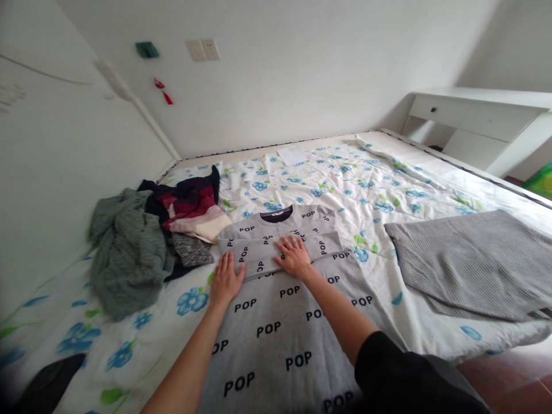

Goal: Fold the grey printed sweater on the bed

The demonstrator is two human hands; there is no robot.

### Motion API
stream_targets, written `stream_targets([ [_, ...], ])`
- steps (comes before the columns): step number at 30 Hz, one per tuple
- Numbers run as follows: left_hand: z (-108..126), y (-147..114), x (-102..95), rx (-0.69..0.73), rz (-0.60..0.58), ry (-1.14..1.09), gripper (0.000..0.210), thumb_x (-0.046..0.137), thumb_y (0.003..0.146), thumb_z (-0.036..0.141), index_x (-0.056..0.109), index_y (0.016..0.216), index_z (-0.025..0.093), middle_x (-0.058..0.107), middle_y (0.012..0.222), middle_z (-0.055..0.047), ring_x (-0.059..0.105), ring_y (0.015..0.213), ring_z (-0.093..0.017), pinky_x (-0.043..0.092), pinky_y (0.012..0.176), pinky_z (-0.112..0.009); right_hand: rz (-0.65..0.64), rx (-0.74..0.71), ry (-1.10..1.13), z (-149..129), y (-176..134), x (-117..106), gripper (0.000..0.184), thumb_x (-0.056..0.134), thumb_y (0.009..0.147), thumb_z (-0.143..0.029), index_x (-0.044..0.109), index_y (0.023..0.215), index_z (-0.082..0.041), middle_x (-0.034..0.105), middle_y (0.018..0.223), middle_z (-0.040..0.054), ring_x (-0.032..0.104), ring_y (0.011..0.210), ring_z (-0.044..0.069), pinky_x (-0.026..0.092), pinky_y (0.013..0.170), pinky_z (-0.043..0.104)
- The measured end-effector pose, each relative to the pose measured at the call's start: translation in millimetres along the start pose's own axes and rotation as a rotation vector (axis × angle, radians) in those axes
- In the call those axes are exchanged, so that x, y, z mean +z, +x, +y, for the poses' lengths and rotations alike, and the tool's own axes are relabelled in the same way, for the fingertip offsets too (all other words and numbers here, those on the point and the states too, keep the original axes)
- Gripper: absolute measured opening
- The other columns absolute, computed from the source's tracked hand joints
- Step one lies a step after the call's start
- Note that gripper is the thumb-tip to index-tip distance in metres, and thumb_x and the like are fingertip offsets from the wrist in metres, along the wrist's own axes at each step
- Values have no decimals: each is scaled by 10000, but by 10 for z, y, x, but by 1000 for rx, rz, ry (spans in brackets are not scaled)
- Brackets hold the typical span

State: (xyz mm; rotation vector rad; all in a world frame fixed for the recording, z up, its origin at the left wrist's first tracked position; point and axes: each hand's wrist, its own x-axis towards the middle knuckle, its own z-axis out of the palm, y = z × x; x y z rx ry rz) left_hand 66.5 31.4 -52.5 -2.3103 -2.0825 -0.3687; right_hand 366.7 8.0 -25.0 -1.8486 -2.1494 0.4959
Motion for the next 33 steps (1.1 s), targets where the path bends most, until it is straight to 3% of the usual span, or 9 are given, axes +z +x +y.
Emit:
stream_targets([
  [6, -3, 13, -56, 6, -58, 18, 827, 441, 1126, 519, 384, 1817, 67, 346, 1895, -219, 342, 1761, -407, 318, 1437, -549, 41, 242, -105, 1177, -208, -257, 797, 317, 1190, -706, 315, 1879, -307, 218, 1951, 37, 139, 1817, 361, 133, 1464, 611],
  [9, 34, 72, -112, -2, -116, 48, 818, 474, 1105, 490, 428, 1785, 38, 372, 1878, -242, 368, 1745, -431, 341, 1422, -581, 50, 303, -105, 1489, -225, -265, 783, 261, 1200, -678, 254, 1894, -315, 211, 1952, 39, 142, 1816, 358, 161, 1444, 677],
  [13, 162, 261, -143, 36, -105, 112, 769, 562, 1033, 396, 542, 1700, 13, 503, 1797, -276, 399, 1721, -453, 317, 1425, -610, 87, 296, -109, 1520, -226, -157, 780, 244, 1199, -688, 253, 1893, -332, 202, 1954, 28, 142, 1815, 358, 164, 1440, 686],
  [16, 219, 484, -106, 252, -71, 82, 734, 538, 995, 261, 562, 1714, 119, 523, 1811, -179, 385, 1743, -354, 260, 1461, -540, 114, 295, -114, 1481, -234, -117, 771, 254, 1201, -677, 263, 1890, -332, 200, 1955, 16, 145, 1815, 355, 174, 1442, 671],
  [18, 183, 667, -73, 324, -100, 64, 748, 525, 1011, 277, 528, 1750, 163, 477, 1850, -137, 381, 1749, -323, 259, 1463, -527, 130, 296, -116, 1478, -238, -116, 762, 261, 1204, -665, 267, 1889, -331, 204, 1954, 9, 153, 1814, 351, 177, 1443, 667],
  [24, -150, 1238, -29, 288, -189, 77, 768, 430, 1096, 435, 437, 1800, 127, 386, 1894, -136, 337, 1772, -309, 284, 1445, -526, 136, 294, -117, 1504, -221, -133, 757, 279, 1199, -672, 258, 1889, -362, 201, 1954, -5, 146, 1816, 348, 175, 1445, 665],
  [28, -294, 1519, -18, 184, -151, 92, 820, 389, 1102, 484, 386, 1815, 78, 335, 1909, -169, 306, 1782, -339, 234, 1456, -559, 130, 301, -115, 1500, -216, -161, 754, 274, 1200, -669, 268, 1886, -356, 195, 1955, -14, 141, 1817, 344, 173, 1447, 662],
  [33, -355, 1701, 73, 92, -89, 47, 799, 341, 1103, 433, 419, 1784, 23, 393, 1875, -221, 350, 1763, -343, 249, 1452, -564, 124, 296, -95, 1496, -203, -224, 765, 286, 1193, -681, 271, 1884, -352, 215, 1952, -3, 145, 1813, 354, 170, 1444, 672],
])
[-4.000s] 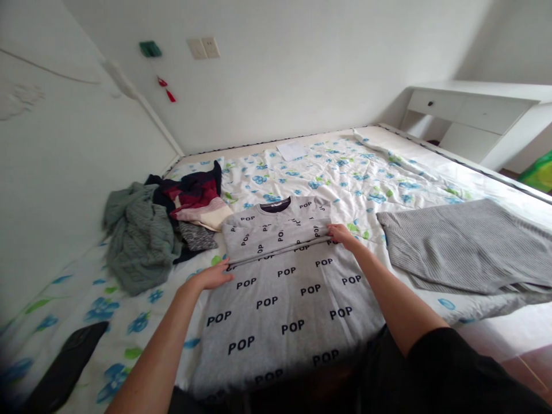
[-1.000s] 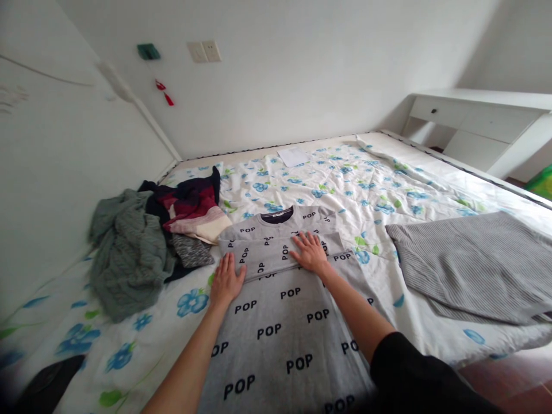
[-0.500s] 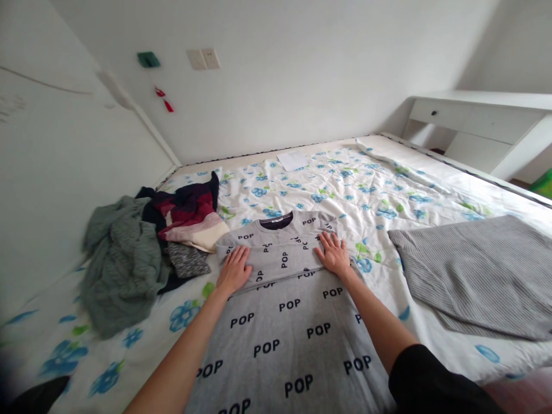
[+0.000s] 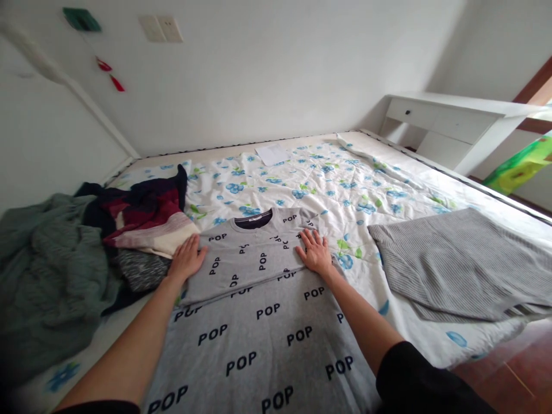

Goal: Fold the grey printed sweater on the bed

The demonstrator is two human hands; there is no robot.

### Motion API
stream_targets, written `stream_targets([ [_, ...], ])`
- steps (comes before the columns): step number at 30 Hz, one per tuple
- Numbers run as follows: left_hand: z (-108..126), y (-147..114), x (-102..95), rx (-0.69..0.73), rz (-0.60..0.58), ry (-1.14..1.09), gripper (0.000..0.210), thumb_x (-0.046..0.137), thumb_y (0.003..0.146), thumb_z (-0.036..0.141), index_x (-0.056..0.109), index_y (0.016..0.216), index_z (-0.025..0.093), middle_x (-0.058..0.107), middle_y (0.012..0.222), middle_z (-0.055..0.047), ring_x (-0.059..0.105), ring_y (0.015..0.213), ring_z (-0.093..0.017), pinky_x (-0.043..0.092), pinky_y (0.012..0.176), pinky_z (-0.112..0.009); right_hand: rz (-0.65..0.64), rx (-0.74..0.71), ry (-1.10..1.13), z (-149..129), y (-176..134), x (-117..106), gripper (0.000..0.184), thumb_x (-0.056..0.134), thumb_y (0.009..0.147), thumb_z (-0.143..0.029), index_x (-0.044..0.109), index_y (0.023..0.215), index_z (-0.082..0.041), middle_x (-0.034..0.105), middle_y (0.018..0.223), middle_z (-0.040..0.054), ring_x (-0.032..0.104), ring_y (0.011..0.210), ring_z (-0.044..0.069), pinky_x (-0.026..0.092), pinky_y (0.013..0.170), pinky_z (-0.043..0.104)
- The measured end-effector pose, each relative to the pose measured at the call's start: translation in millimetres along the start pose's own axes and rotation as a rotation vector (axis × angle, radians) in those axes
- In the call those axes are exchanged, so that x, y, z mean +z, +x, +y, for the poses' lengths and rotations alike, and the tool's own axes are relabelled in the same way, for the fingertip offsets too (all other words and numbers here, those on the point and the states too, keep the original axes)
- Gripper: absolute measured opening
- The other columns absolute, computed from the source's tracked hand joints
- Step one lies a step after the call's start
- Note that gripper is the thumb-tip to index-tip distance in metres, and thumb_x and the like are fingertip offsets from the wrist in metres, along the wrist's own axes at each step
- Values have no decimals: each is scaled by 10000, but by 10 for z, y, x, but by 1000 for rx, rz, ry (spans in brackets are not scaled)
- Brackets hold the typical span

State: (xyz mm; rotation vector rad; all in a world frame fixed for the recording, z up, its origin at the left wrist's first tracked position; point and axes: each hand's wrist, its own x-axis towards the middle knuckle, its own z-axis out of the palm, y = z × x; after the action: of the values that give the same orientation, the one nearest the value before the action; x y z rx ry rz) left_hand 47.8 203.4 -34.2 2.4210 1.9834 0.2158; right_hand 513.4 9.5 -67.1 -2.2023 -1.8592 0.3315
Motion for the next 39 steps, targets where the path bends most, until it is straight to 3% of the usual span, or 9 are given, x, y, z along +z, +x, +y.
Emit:
stream_targets([
  [6, 4, -41, 116, -17, 60, -25, 799, 330, 1111, 439, 407, 1792, 29, 394, 1873, -228, 347, 1762, -355, 230, 1457, -589, 63, 53, 26, -228, 260, -28, 729, 328, 1188, -644, 441, 1813, -288, 436, 1862, 94, 240, 1770, 389, 111, 1439, 705],
  [9, -14, -72, 153, -6, 72, -27, 801, 317, 1121, 448, 396, 1793, 19, 377, 1883, -225, 334, 1767, -354, 213, 1462, -582, 113, 47, 40, -261, 524, 3, 767, 331, 1183, -642, 439, 1812, -216, 363, 1893, 137, 199, 1788, 367, 115, 1459, 614],
  [12, -43, -87, 194, 5, 72, -29, 797, 318, 1129, 450, 382, 1800, 24, 365, 1889, -222, 324, 1771, -351, 210, 1462, -591, 79, 89, 52, -53, 818, 43, 850, 324, 1170, -696, 362, 1849, -185, 229, 1942, 143, 144, 1804, 388, 103, 1457, 621],
  [17, -78, -70, 241, 1, 36, -22, 793, 302, 1143, 462, 347, 1823, 58, 316, 1916, -194, 279, 1790, -325, 180, 1472, -570, 13, 153, 65, 537, 1230, 89, 910, 242, 1162, -742, 235, 1890, -196, 160, 1961, 124, 106, 1809, 402, 88, 1453, 646],
  [21, -112, -40, 205, -31, -24, -79, 809, 315, 1138, 490, 323, 1838, 86, 281, 1928, -188, 246, 1802, -328, 180, 1467, -583, -124, 160, 90, 769, 1336, 18, 924, 235, 1163, -757, 205, 1895, -194, 137, 1962, 146, 119, 1808, 417, 169, 1440, 659],
  [27, -65, -395, 18, -121, -108, -183, 787, 285, 1137, 475, 345, 1840, 126, 300, 1916, -205, 237, 1805, -339, 287, 1427, -609, -196, 179, 90, 832, 709, -76, 912, 271, 1173, -727, 146, 1904, -197, 128, 1960, 161, 141, 1820, 330, 195, 1452, 540],
  [30, -1, -847, -116, -155, -181, -136, 792, 235, 1144, 465, 316, 1852, 120, 245, 1928, -202, 249, 1799, -352, 331, 1405, -627, -213, 166, 64, 835, 181, -72, 909, 310, 1172, -709, 150, 1903, -194, 124, 1959, 162, 129, 1822, 326, 183, 1453, 546],
  [34, -16, -1596, -281, -148, -210, -31, 780, 239, 1145, 482, 375, 1834, 142, 328, 1902, -201, 310, 1780, -344, 339, 1400, -621, -229, 161, 42, 790, -477, -80, 867, 351, 1178, -637, 195, 1895, -175, 141, 1949, 187, 144, 1817, 340, 192, 1445, 575],
  [39, -62, -2440, -484, -161, -197, -10, 725, 394, 1104, 496, 520, 1766, 230, 445, 1856, -175, 403, 1736, -390, 387, 1361, -642, -201, 159, 130, 786, -1109, -150, 862, 507, 1141, -508, 251, 1875, -137, 232, 1923, 220, 232, 1797, 359, 222, 1440, 591],
])
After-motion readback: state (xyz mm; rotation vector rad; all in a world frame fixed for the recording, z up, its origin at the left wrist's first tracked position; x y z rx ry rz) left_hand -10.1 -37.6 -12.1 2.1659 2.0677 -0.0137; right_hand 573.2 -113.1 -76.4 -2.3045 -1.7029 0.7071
